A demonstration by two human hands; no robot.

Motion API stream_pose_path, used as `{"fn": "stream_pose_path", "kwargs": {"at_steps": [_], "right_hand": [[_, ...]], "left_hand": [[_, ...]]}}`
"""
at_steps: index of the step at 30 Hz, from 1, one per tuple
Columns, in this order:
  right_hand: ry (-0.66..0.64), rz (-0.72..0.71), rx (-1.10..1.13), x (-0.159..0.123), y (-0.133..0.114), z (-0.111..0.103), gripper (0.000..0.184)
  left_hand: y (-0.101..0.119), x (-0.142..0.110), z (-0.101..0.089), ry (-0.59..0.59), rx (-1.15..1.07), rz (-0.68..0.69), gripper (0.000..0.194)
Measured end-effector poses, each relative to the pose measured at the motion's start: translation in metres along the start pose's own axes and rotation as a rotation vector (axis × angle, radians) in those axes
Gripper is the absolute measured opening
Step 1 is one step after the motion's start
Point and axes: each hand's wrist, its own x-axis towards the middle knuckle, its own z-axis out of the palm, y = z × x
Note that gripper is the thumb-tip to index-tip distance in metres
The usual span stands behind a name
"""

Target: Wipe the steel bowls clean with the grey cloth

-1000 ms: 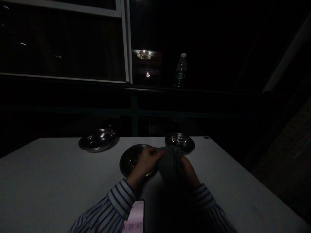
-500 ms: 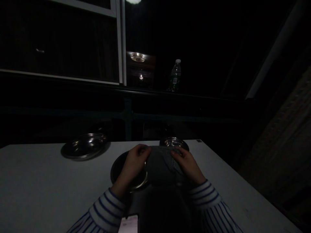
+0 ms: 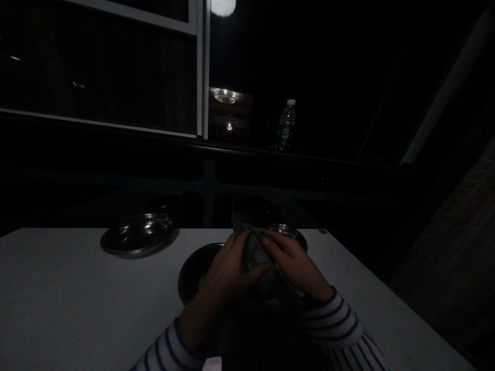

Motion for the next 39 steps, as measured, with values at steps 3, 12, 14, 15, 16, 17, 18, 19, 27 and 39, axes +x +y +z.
{"fn": "stream_pose_path", "kwargs": {"at_steps": [3,12,14,15,16,17,18,19,27,39], "right_hand": [[-0.028,-0.013,-0.063,-0.002,-0.001,-0.002,0.035],[-0.042,0.047,-0.308,-0.005,0.001,-0.025,0.037],[-0.031,0.047,-0.314,-0.006,0.001,-0.031,0.036],[-0.017,0.048,-0.314,-0.006,0.001,-0.034,0.036],[-0.002,0.048,-0.313,-0.006,0.001,-0.037,0.035],[0.012,0.049,-0.309,-0.007,0.001,-0.039,0.035],[0.023,0.052,-0.303,-0.007,0.0,-0.042,0.035],[0.031,0.057,-0.295,-0.008,0.0,-0.044,0.034],[0.164,0.129,-0.233,-0.012,-0.002,-0.063,0.03],[0.447,0.161,-0.147,-0.01,0.007,-0.072,0.03]], "left_hand": [[-0.003,0.001,-0.003,0.012,0.003,-0.004,0.048],[0.004,0.012,-0.032,0.01,-0.2,-0.283,0.029],[0.007,0.013,-0.038,0.029,-0.23,-0.354,0.029],[0.007,0.014,-0.041,0.041,-0.255,-0.382,0.028],[0.007,0.014,-0.043,0.051,-0.287,-0.412,0.028],[0.007,0.015,-0.045,0.058,-0.321,-0.441,0.028],[0.006,0.015,-0.047,0.063,-0.356,-0.469,0.028],[0.005,0.016,-0.048,0.069,-0.388,-0.49,0.031],[-0.005,0.016,-0.054,0.143,-0.572,-0.541,0.032],[-0.014,0.02,-0.068,0.265,-0.54,-0.531,0.051]]}}
